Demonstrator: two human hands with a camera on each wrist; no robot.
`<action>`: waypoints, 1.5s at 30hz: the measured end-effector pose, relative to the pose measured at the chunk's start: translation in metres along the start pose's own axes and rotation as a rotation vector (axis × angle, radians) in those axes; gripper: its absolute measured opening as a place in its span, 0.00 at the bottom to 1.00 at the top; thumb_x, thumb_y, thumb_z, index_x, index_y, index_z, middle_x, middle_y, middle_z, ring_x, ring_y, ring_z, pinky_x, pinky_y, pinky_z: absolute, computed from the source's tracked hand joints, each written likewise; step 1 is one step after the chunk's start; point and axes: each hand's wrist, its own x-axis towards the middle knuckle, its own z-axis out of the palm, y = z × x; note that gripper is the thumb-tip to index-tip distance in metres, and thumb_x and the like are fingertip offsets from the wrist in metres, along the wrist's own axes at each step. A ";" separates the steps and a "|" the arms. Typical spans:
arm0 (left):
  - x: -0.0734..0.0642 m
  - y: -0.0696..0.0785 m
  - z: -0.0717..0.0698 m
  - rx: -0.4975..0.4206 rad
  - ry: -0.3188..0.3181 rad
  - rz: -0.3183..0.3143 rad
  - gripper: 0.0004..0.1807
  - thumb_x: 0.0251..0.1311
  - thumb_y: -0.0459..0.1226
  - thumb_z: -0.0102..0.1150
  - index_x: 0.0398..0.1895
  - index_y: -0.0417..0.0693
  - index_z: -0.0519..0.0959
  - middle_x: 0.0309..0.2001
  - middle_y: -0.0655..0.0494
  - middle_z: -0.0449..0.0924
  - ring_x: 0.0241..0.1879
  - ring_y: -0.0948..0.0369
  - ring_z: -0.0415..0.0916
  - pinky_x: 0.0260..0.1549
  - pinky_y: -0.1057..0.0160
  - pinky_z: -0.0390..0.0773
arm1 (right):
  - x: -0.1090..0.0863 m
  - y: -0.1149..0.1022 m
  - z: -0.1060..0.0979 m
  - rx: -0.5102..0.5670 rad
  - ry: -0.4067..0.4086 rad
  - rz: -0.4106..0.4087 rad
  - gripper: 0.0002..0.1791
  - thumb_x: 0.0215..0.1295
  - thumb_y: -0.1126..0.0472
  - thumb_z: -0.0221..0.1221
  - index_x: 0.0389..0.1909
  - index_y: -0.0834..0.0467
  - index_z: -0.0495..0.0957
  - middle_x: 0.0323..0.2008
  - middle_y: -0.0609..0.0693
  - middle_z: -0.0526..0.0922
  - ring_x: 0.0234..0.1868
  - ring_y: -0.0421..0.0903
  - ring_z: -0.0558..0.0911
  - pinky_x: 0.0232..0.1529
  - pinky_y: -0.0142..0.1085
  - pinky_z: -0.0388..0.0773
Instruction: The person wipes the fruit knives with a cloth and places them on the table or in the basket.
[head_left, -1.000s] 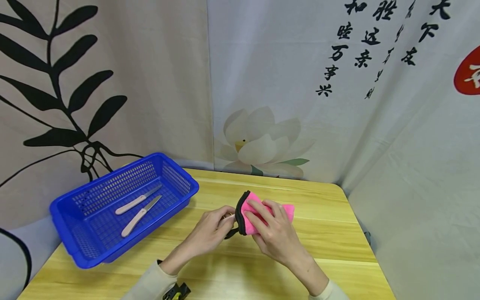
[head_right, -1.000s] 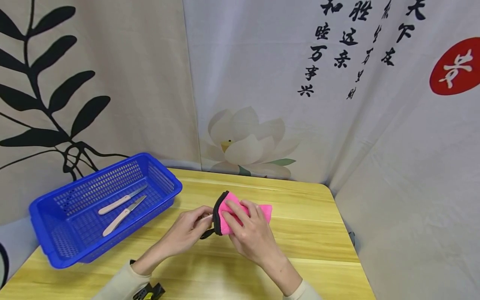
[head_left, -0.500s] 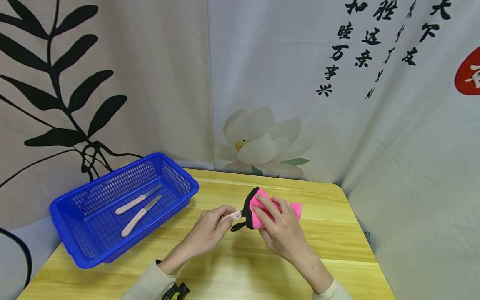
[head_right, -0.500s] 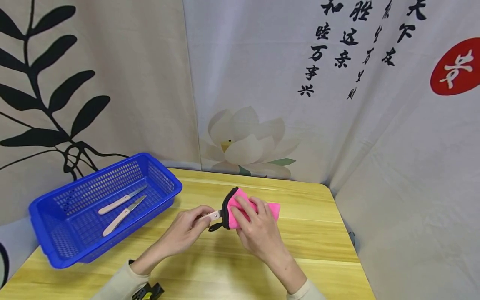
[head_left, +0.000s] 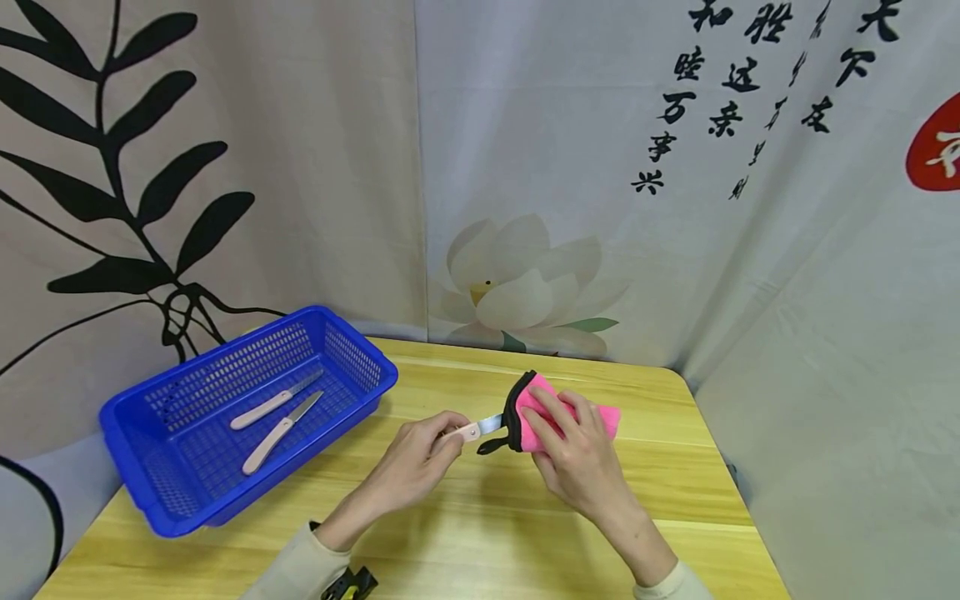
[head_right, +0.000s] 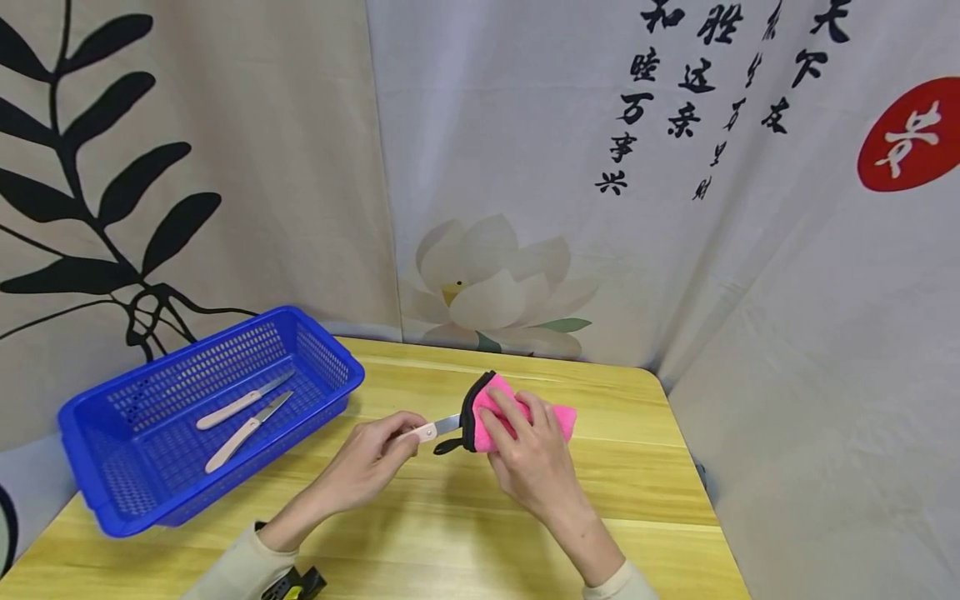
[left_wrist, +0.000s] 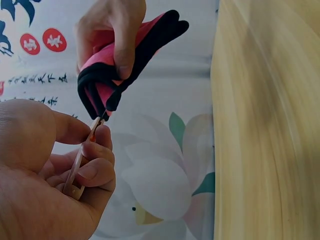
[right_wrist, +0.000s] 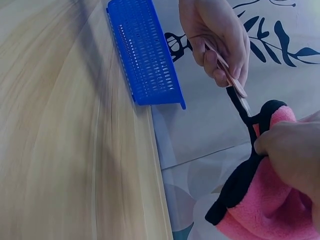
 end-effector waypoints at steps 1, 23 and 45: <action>0.000 0.000 0.000 0.000 0.001 0.000 0.11 0.84 0.36 0.57 0.56 0.45 0.88 0.28 0.64 0.73 0.21 0.74 0.62 0.22 0.69 0.64 | 0.000 0.001 0.000 0.002 -0.006 0.006 0.28 0.57 0.65 0.73 0.62 0.58 0.90 0.70 0.60 0.86 0.61 0.64 0.79 0.58 0.56 0.82; -0.001 -0.005 -0.005 0.008 0.044 -0.062 0.10 0.84 0.36 0.57 0.55 0.47 0.87 0.31 0.62 0.79 0.21 0.73 0.64 0.22 0.69 0.65 | 0.001 0.009 -0.006 0.078 0.110 -0.023 0.25 0.61 0.64 0.67 0.60 0.61 0.89 0.68 0.62 0.87 0.59 0.64 0.80 0.55 0.56 0.79; 0.002 0.003 0.004 0.033 0.011 0.016 0.13 0.86 0.39 0.54 0.57 0.48 0.88 0.34 0.57 0.86 0.24 0.73 0.69 0.28 0.68 0.71 | 0.016 -0.030 0.010 0.035 0.034 -0.141 0.30 0.53 0.64 0.74 0.61 0.55 0.89 0.69 0.57 0.86 0.59 0.60 0.81 0.59 0.53 0.83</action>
